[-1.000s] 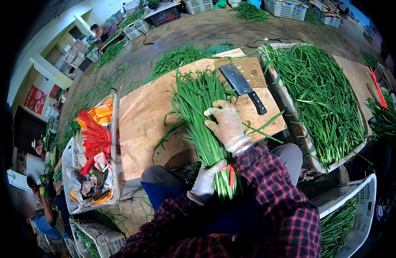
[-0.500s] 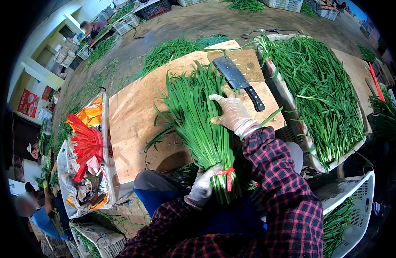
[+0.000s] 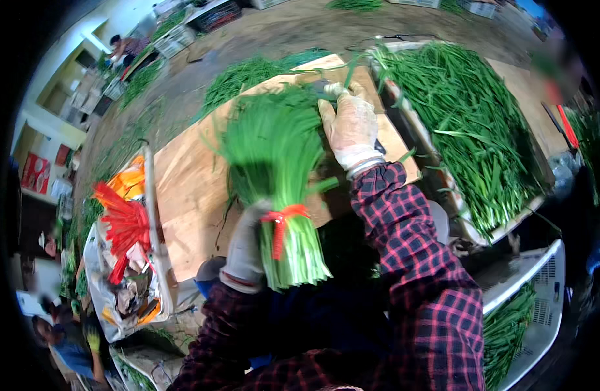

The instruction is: The person gathers long green vegetables, trims the ends with a knife, and ties them into bundles using red rubber bands. The person places the finished bundles into a white plastic crate.

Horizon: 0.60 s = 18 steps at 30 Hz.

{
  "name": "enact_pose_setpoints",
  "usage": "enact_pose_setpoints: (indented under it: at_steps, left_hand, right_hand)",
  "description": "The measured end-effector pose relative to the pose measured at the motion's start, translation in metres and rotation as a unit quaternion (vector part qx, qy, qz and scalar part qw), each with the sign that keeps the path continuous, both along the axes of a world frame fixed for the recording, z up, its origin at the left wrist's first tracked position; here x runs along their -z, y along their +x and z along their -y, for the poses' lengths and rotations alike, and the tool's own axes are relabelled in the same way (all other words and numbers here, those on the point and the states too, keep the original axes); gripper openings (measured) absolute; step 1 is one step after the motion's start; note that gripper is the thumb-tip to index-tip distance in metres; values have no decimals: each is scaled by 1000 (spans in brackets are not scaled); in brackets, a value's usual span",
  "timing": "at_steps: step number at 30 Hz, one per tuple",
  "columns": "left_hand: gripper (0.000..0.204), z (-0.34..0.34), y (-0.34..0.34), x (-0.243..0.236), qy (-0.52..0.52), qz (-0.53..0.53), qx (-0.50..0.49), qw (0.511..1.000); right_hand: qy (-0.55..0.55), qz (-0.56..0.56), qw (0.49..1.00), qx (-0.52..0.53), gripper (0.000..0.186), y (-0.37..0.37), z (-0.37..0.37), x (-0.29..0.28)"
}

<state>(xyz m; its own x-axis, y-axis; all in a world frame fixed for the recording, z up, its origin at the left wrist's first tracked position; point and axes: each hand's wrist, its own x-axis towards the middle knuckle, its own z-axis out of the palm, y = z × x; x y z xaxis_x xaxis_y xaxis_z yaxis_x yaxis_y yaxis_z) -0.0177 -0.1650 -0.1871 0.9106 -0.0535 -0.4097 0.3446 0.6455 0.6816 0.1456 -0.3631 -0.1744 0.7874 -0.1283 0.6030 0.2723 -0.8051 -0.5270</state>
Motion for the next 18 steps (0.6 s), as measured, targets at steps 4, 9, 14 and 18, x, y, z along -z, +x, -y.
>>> enact_pose_setpoints:
  at_steps: [4,9,14,18]
  left_hand:
    - [35,-4,34,-36,-10,100,-13,995]
    - [41,14,-1,-1,-50,54,41,996]
    - [43,8,-51,50,-30,-31,85,995]
    - [46,22,-57,48,-28,-30,97,994]
  right_hand:
    - [105,-1,993,-44,59,-61,17,-20]
    - [261,-268,880,-293,66,-160,-16,13]
    - [102,-559,738,-363,80,-176,16,10]
    - [172,-470,808,-311,80,-180,-18,37]
